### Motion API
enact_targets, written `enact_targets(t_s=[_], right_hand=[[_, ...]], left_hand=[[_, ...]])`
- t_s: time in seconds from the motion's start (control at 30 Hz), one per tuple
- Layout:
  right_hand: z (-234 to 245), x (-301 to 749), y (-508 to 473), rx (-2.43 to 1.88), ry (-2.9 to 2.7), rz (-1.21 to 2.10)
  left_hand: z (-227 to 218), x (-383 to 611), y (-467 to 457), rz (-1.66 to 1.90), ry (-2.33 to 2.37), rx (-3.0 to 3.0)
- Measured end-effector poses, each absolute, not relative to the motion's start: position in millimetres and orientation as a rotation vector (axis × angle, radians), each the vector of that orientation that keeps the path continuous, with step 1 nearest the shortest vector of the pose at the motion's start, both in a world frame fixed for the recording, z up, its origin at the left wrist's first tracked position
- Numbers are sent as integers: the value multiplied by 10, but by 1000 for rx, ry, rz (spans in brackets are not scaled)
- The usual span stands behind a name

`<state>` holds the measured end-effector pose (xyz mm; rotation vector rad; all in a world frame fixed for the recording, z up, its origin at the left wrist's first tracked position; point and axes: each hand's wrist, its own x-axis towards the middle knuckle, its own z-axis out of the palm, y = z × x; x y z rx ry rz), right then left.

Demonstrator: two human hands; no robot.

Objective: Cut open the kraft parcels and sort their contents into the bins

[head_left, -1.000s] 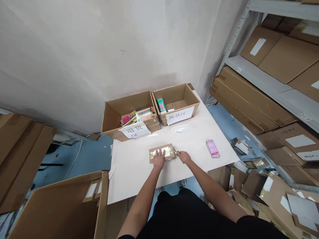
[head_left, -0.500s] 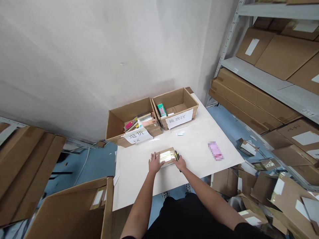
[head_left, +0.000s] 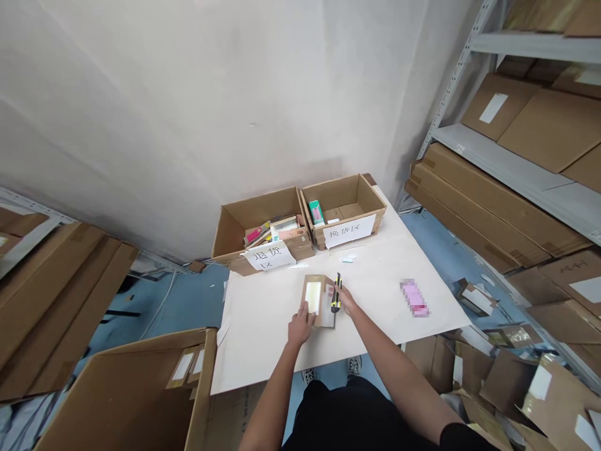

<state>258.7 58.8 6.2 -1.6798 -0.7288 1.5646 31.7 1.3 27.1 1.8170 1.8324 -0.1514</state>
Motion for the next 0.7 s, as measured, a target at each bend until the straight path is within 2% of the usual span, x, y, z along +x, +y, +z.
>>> enact_targets(t_s=[0.07, 0.17, 0.4, 0.57, 0.7], right_hand=[[31, 2512, 485, -1570, -640, 1650], [-48, 2375, 369, -1632, -675, 1619], [-94, 1673, 266, -1755, -772, 1573], [45, 1167, 258, -1658, -877, 1474], [40, 797, 230, -1509, -1030, 1516]], left_hand=[[239, 19, 101, -123, 1952, 1647], [138, -323, 148, 3, 2067, 1553], [-177, -465, -6, 39, 1754, 1606], [-152, -926, 116, -22, 1760, 1524], [-105, -1514, 192, 6, 1802, 1469]])
